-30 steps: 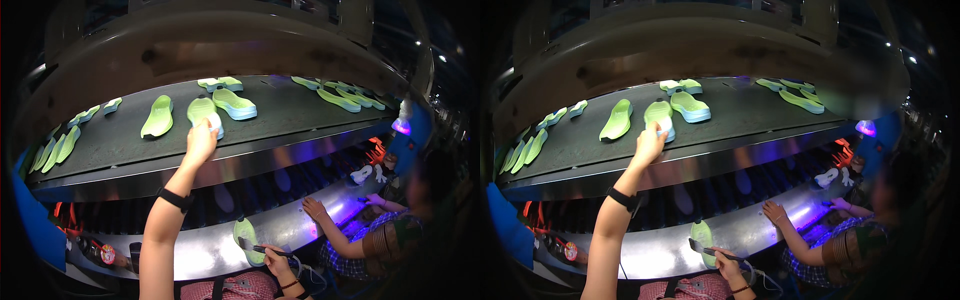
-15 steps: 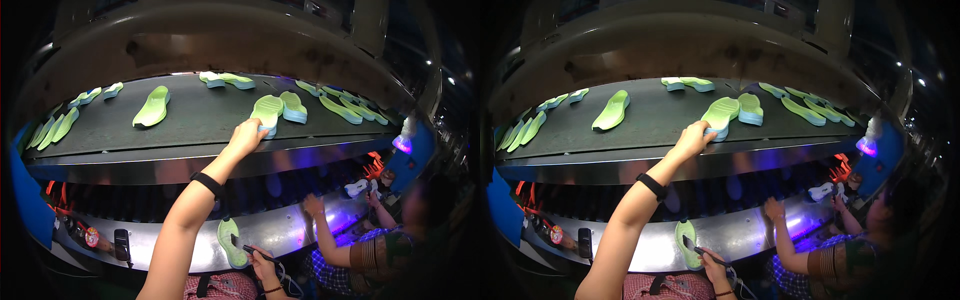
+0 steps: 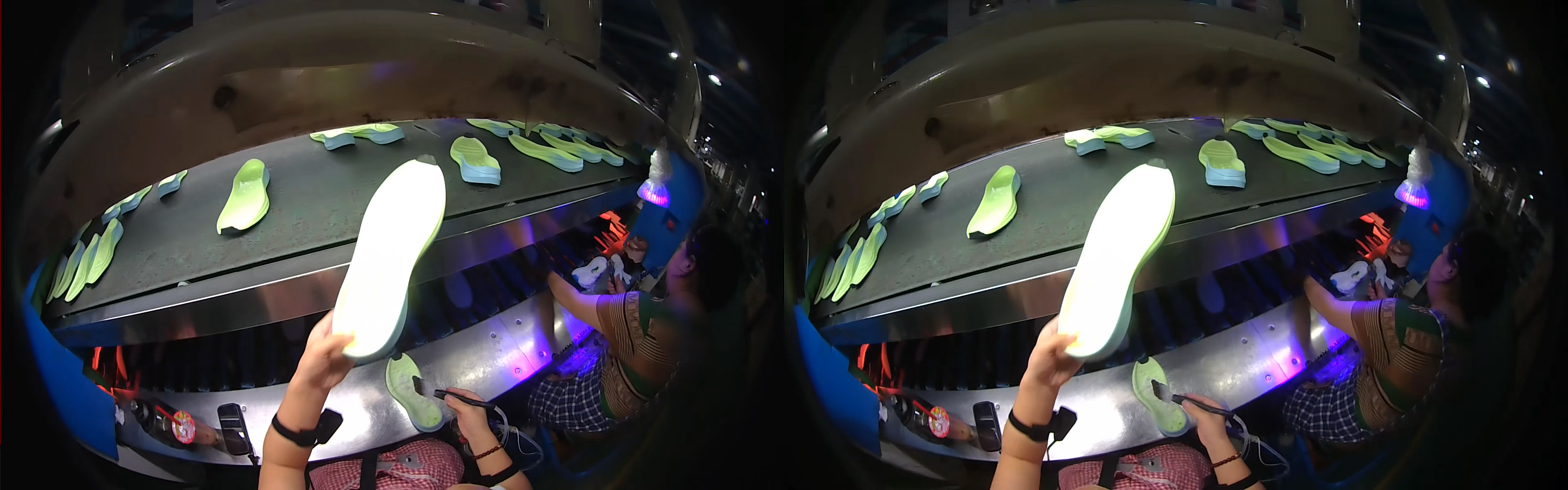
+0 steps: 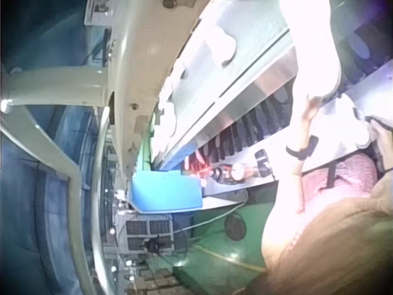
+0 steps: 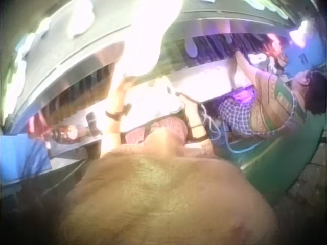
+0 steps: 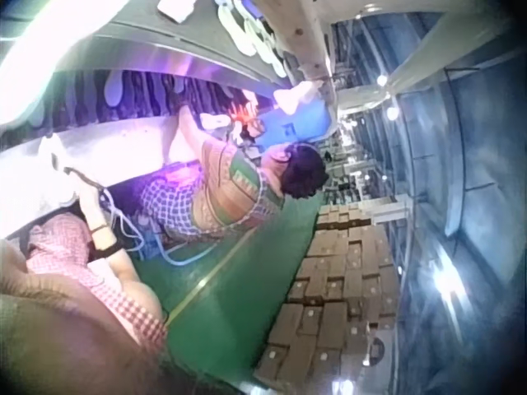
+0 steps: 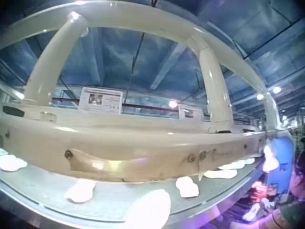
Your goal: Applying adhesive to shoe insoles using a brush at a conveyor belt station.
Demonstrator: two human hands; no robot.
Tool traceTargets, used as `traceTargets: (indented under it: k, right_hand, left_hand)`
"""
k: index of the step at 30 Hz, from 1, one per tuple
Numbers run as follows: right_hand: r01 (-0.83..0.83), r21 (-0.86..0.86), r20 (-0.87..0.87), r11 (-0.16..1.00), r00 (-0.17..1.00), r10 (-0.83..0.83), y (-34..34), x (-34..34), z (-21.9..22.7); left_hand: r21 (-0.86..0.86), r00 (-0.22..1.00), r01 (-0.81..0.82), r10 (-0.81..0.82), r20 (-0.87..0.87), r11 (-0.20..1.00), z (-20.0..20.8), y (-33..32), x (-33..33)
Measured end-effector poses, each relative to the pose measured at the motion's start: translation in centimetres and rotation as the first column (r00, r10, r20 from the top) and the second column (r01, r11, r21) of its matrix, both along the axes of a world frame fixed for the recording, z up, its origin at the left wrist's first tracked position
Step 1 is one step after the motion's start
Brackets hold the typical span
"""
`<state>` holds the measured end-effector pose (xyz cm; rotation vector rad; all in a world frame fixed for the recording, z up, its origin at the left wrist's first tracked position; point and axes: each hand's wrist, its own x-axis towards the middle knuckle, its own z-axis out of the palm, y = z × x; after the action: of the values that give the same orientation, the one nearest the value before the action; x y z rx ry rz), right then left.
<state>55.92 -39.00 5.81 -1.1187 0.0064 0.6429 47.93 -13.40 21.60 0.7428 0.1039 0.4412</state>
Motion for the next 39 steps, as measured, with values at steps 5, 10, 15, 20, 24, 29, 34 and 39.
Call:
traceTargets:
  k: [5,10,15,20,24,29,34,39]
  right_hand:
    - [0.029,-0.047,-0.030,0.998,0.999,-0.030,0.5,0.2,0.0]
    - [0.033,-0.084,0.045,0.996,0.999,-0.029,1.1,-0.1,0.3]
    - [-0.046,0.075,0.021,0.996,0.999,0.044,1.9,-0.5,3.1]
    - [-0.354,-0.035,0.205,0.935,0.913,0.353,5.5,-1.3,5.6]
    - [-0.396,-0.014,0.179,0.918,0.903,0.392,8.9,-0.8,5.9]
    - [-0.399,-0.026,0.126,0.917,0.908,0.399,11.0,0.0,5.6]
    - [-0.356,-0.092,0.198,0.930,0.909,0.367,12.0,0.3,6.1]
    - [-0.315,-0.205,0.416,0.927,0.829,0.374,13.4,0.3,7.0]
  left_hand:
    - [-0.362,0.923,0.375,-0.378,0.065,0.853,-8.0,-3.0,-6.5]
    - [-0.272,0.873,0.451,-0.483,-0.061,0.850,-13.9,-4.5,-8.4]
    - [-0.452,0.971,0.144,-0.213,-0.104,0.880,-14.5,-4.8,-8.3]
    - [-0.543,0.996,0.041,-0.079,-0.047,0.839,-14.5,-5.8,-6.8]
    - [-0.551,0.986,0.070,-0.142,-0.089,0.831,-13.6,-6.5,-6.4]
    - [-0.545,0.979,0.135,-0.195,-0.053,0.827,-12.9,-6.5,-6.2]
    - [-0.516,0.984,0.154,-0.178,0.003,0.842,-13.4,-6.3,-6.0]
    - [-0.578,0.991,0.108,-0.136,-0.006,0.809,-14.0,-6.8,-5.6]
